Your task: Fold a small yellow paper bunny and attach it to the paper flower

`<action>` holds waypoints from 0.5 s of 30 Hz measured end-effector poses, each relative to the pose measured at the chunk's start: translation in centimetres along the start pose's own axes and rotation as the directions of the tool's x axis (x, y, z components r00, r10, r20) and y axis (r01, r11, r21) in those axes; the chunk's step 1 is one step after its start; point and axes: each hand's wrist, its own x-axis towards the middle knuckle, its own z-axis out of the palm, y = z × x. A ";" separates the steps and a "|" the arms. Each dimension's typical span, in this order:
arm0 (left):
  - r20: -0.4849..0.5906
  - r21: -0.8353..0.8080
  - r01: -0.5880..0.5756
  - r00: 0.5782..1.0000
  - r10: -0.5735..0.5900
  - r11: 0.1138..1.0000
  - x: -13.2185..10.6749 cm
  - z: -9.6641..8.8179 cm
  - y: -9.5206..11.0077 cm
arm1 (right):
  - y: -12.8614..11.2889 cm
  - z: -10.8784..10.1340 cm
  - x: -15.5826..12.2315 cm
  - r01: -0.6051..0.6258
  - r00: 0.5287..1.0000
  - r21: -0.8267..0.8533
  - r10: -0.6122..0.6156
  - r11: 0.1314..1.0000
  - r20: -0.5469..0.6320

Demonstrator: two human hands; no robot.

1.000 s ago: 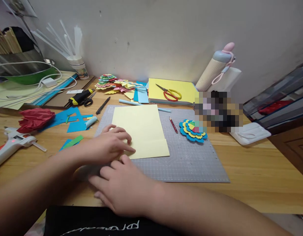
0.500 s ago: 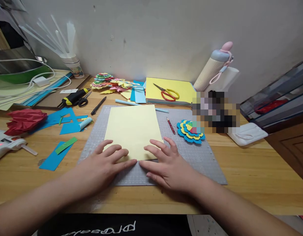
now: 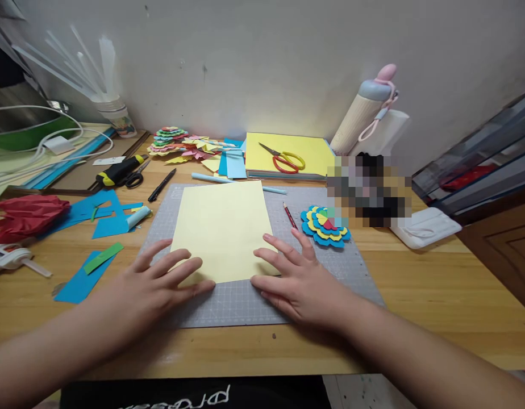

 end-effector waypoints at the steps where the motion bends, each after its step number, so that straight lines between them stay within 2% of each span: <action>1: 0.005 -0.004 0.011 1.000 -0.011 1.000 -0.4 -0.1 -0.1 | 0.2 -0.2 -0.2 0.001 1.000 -0.014 -0.001 1.000 0.012; 10: -0.051 0.014 0.096 0.994 -0.095 0.995 -4.6 -0.7 -1.5 | 2.2 -1.3 -2.7 -0.040 0.996 -0.090 0.047 0.995 0.082; 15: -0.001 0.052 0.116 0.993 -0.116 0.992 -7.4 -0.3 -2.5 | 3.8 -1.6 -3.8 0.038 0.993 -0.138 -0.022 0.990 0.118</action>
